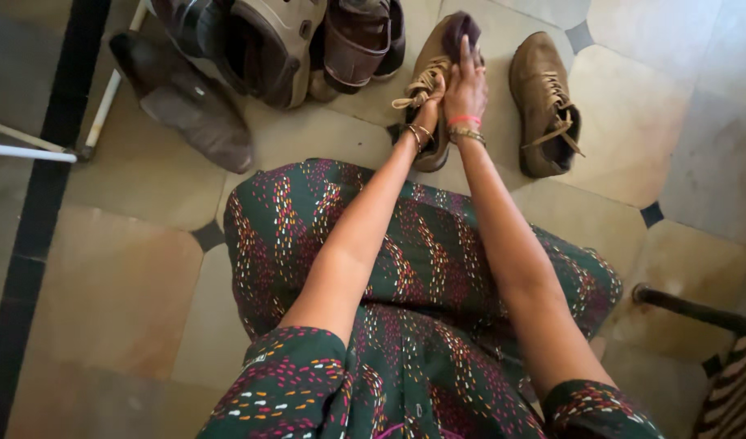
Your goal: The person sits on the floor and wipes a pair of brown shoes with a dark cloth. They clean the left shoe first, then the right shoe, and finally place both shoes on a nearby shoe rack.
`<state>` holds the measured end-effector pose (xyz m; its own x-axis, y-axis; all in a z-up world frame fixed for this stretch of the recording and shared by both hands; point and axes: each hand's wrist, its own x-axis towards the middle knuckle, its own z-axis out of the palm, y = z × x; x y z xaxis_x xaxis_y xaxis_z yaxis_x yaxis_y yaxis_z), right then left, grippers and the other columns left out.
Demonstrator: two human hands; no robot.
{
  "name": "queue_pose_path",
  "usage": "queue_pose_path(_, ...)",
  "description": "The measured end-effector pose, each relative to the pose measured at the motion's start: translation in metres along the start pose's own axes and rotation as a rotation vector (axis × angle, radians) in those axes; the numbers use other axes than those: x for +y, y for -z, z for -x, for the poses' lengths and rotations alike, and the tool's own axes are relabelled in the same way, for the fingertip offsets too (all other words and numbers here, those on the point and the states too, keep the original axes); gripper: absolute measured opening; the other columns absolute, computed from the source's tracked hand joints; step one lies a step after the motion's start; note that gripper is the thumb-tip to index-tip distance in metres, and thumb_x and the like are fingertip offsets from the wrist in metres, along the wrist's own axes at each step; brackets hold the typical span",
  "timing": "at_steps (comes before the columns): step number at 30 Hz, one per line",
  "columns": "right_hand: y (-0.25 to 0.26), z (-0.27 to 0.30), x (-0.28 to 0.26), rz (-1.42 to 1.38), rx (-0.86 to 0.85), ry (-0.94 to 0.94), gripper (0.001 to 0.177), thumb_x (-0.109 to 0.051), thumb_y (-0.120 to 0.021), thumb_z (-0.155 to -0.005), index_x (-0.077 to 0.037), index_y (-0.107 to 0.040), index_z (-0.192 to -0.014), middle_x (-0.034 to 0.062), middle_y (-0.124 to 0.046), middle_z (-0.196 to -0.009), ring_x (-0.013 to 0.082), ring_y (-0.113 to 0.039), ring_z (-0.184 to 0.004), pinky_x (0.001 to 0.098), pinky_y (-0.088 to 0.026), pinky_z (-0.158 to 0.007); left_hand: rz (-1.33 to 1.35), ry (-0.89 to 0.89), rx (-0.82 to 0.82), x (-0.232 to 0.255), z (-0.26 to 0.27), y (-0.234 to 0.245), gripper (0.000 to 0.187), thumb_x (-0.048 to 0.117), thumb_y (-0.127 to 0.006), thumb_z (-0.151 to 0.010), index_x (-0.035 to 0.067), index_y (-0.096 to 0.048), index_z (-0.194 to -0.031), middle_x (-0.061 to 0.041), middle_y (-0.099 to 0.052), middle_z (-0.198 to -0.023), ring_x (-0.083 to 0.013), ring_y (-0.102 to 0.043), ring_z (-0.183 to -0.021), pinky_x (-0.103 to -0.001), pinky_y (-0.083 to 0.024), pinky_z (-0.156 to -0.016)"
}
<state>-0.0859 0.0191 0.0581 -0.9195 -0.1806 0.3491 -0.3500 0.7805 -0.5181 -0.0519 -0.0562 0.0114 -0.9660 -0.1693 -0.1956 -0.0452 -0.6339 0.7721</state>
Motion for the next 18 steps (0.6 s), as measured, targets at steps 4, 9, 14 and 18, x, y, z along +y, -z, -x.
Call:
queue_pose_path(4,0.031,0.026,-0.03,0.151,-0.255,-0.315,0.059,-0.027,-0.052,-0.109,-0.029,-0.032,-0.165,0.0237,-0.064,-0.133,0.0441,-0.066,-0.114,0.0521,-0.052,-0.099,0.074,0.035,-0.09,0.008,-0.003,-0.005,0.066,0.053,-0.051,-0.106,0.0,-0.053,-0.146,-0.009,-0.056,-0.144,-0.0173,-0.05,-0.129,-0.033,-0.043,-0.111)
queue_pose_path(9,0.055,0.063,-0.046,0.063,-0.221,-0.125,0.054,-0.02,-0.05,-0.105,-0.027,-0.044,-0.158,0.0264,-0.063,-0.137,0.0463,-0.066,-0.112,0.0542,-0.052,-0.096,0.435,0.115,-0.352,0.009,-0.003,-0.005,0.066,0.059,-0.046,-0.115,-0.001,-0.059,-0.14,-0.014,-0.065,-0.126,-0.0229,-0.06,-0.112,-0.038,-0.051,-0.101)
queue_pose_path(14,0.074,0.09,-0.066,-0.009,-0.249,-0.006,0.053,-0.018,-0.052,-0.101,-0.019,-0.046,-0.154,0.0299,-0.057,-0.143,0.0485,-0.064,-0.113,0.0535,-0.051,-0.095,0.419,0.032,-0.198,0.01,-0.005,0.011,0.053,0.051,-0.052,-0.101,0.008,-0.065,-0.131,-0.003,-0.069,-0.124,-0.0159,-0.065,-0.109,-0.034,-0.054,-0.1)
queue_pose_path(18,0.091,0.119,-0.093,0.017,-0.265,0.047,0.053,-0.016,-0.053,-0.101,-0.013,-0.045,-0.154,0.0327,-0.053,-0.145,0.0495,-0.062,-0.115,0.0526,-0.05,-0.095,0.471,0.031,-0.367,0.015,-0.005,0.029,0.053,0.047,-0.046,-0.109,0.002,-0.056,-0.137,-0.009,-0.059,-0.134,-0.0204,-0.055,-0.12,-0.037,-0.044,-0.106)
